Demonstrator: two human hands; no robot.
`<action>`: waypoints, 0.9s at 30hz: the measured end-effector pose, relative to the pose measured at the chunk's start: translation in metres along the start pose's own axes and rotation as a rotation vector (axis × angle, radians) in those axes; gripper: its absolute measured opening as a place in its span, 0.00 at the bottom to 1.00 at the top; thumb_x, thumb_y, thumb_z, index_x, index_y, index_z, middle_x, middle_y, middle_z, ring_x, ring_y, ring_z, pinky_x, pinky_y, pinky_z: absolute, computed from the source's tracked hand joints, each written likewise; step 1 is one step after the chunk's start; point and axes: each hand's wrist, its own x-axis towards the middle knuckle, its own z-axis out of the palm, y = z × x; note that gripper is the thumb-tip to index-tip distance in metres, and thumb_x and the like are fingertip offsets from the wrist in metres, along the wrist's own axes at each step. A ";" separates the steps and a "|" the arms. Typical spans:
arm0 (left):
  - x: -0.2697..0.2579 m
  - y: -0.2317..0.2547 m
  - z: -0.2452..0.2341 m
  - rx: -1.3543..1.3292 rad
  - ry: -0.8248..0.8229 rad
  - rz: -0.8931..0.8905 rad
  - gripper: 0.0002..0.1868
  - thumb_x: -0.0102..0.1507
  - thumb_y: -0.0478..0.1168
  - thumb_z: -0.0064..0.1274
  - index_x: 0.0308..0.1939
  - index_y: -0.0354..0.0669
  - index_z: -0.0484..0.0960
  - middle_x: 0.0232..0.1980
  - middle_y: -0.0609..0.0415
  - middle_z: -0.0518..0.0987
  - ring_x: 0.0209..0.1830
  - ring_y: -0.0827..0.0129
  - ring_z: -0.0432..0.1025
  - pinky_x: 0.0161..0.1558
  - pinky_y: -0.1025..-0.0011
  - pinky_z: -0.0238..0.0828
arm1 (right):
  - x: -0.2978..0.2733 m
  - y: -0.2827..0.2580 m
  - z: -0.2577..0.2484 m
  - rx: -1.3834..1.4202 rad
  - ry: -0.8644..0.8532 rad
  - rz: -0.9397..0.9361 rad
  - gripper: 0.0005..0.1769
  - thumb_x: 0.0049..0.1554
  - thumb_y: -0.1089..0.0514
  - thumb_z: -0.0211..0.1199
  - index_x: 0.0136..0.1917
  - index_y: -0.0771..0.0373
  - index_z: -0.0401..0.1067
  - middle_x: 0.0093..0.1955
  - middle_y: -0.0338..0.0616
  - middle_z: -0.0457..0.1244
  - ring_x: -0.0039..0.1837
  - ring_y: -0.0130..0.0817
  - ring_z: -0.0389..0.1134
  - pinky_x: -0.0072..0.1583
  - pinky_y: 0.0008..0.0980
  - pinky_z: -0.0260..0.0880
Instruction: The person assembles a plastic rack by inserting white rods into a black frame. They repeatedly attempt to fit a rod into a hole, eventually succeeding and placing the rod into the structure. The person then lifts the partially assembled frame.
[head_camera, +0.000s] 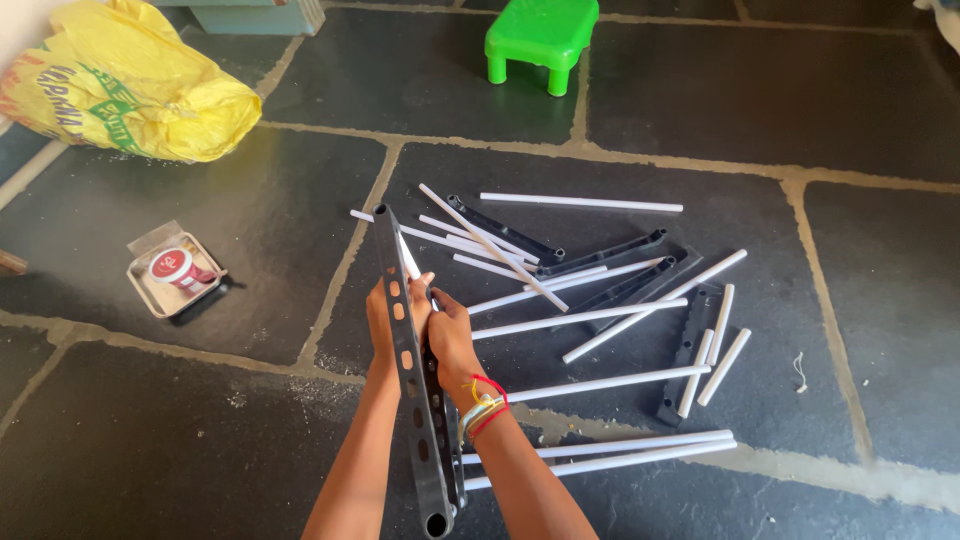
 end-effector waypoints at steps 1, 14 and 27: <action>0.001 0.000 0.000 0.007 0.023 0.042 0.10 0.61 0.37 0.61 0.34 0.31 0.78 0.30 0.42 0.80 0.28 0.52 0.78 0.32 0.60 0.74 | 0.001 0.000 0.000 0.011 -0.005 -0.003 0.36 0.55 0.71 0.43 0.77 0.70 0.57 0.39 0.51 0.67 0.33 0.29 0.64 0.35 0.30 0.62; 0.006 -0.020 -0.002 -0.402 -0.267 -0.088 0.04 0.65 0.32 0.59 0.39 0.34 0.80 0.33 0.45 0.77 0.32 0.68 0.70 0.32 0.70 0.66 | 0.006 0.006 -0.011 -0.181 -0.125 -0.182 0.18 0.67 0.55 0.56 0.64 0.68 0.75 0.37 0.42 0.63 0.33 0.25 0.60 0.31 0.32 0.58; -0.062 -0.024 -0.015 -0.219 0.082 -0.046 0.07 0.72 0.31 0.38 0.50 0.32 0.70 0.39 0.42 0.78 0.39 0.52 0.77 0.42 0.60 0.72 | -0.209 -0.033 -0.190 -0.392 -0.150 -0.442 0.30 0.67 0.45 0.46 0.68 0.69 0.73 0.61 0.54 0.69 0.65 0.45 0.67 0.67 0.43 0.65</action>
